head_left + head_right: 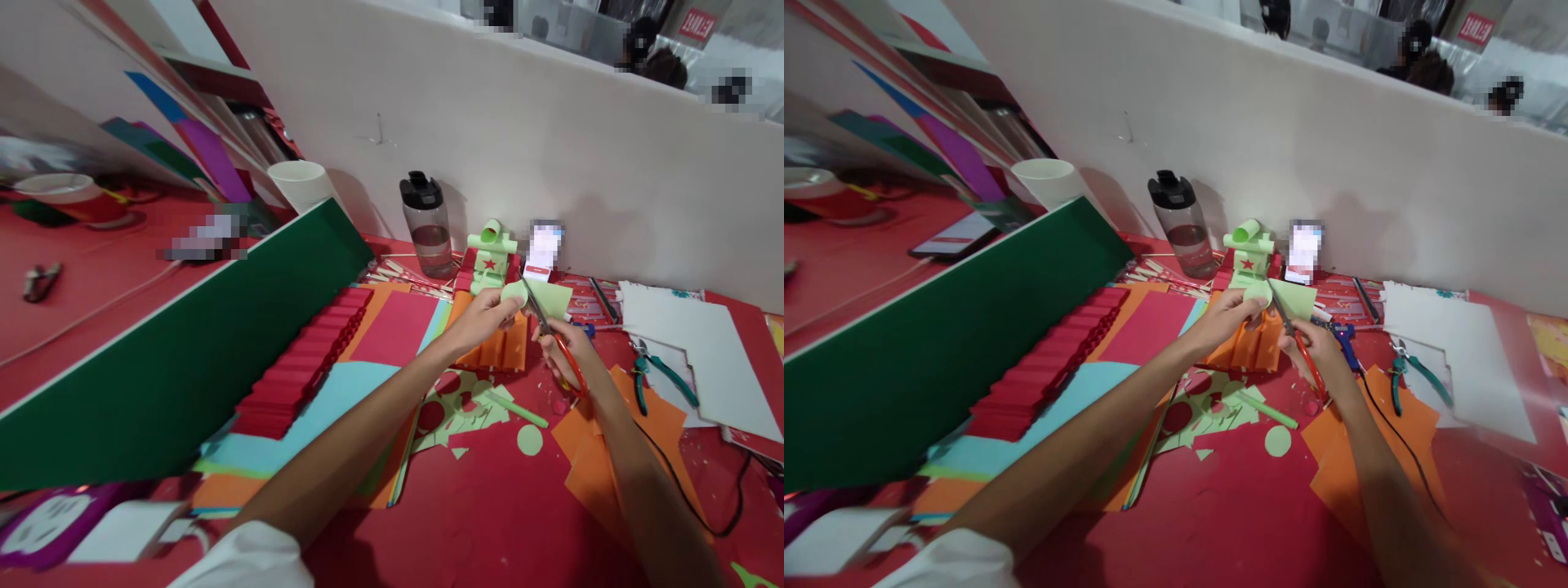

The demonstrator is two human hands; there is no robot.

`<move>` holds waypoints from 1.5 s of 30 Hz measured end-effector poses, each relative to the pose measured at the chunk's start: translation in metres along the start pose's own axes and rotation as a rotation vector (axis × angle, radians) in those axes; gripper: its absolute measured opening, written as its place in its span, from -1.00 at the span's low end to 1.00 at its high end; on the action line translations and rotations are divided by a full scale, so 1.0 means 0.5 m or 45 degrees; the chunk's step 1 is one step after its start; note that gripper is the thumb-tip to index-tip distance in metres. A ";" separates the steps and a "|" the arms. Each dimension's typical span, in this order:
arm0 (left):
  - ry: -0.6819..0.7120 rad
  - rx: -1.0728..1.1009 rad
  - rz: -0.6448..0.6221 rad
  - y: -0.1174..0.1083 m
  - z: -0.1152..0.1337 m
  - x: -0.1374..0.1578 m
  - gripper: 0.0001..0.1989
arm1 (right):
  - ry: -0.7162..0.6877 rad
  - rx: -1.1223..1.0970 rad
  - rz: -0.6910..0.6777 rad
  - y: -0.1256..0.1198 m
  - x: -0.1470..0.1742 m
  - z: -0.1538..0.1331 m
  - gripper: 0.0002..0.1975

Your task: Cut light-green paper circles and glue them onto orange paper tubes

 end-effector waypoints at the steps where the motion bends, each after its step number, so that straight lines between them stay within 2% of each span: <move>1: 0.006 0.021 -0.007 0.001 0.001 0.000 -0.60 | -0.004 -0.017 0.002 0.001 0.000 -0.001 -0.42; 7: 0.092 0.137 -0.052 0.013 0.006 0.005 -0.57 | -0.043 -0.097 0.060 0.011 0.000 -0.001 -0.36; 14: 0.160 0.219 0.135 0.009 -0.004 0.005 -0.44 | -0.051 -0.102 0.063 0.032 0.000 0.005 -0.39; 18: 0.178 0.188 0.178 0.004 -0.006 0.003 -0.44 | -0.036 -0.107 0.024 0.033 0.000 0.010 -0.42; 29: 0.125 0.035 0.100 0.003 0.006 0.008 -0.55 | -0.044 -0.065 -0.019 0.018 0.004 0.023 -0.38; 38: 0.055 0.109 0.029 0.007 0.002 0.004 -0.62 | -0.051 0.002 -0.065 0.010 0.003 0.012 -0.28; 45: 0.039 0.229 -0.006 0.011 0.001 0.003 -0.60 | -0.061 -0.002 -0.083 0.008 0.002 0.012 -0.28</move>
Point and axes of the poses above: each hand's wrist, its own x-axis away from the middle knuckle, its own y-axis out of the palm, z = x × y, the point moved 7 cm from there along -x, towards the middle knuckle, and after that the axes turned 13 degrees about -y, right-handed, at the moved point
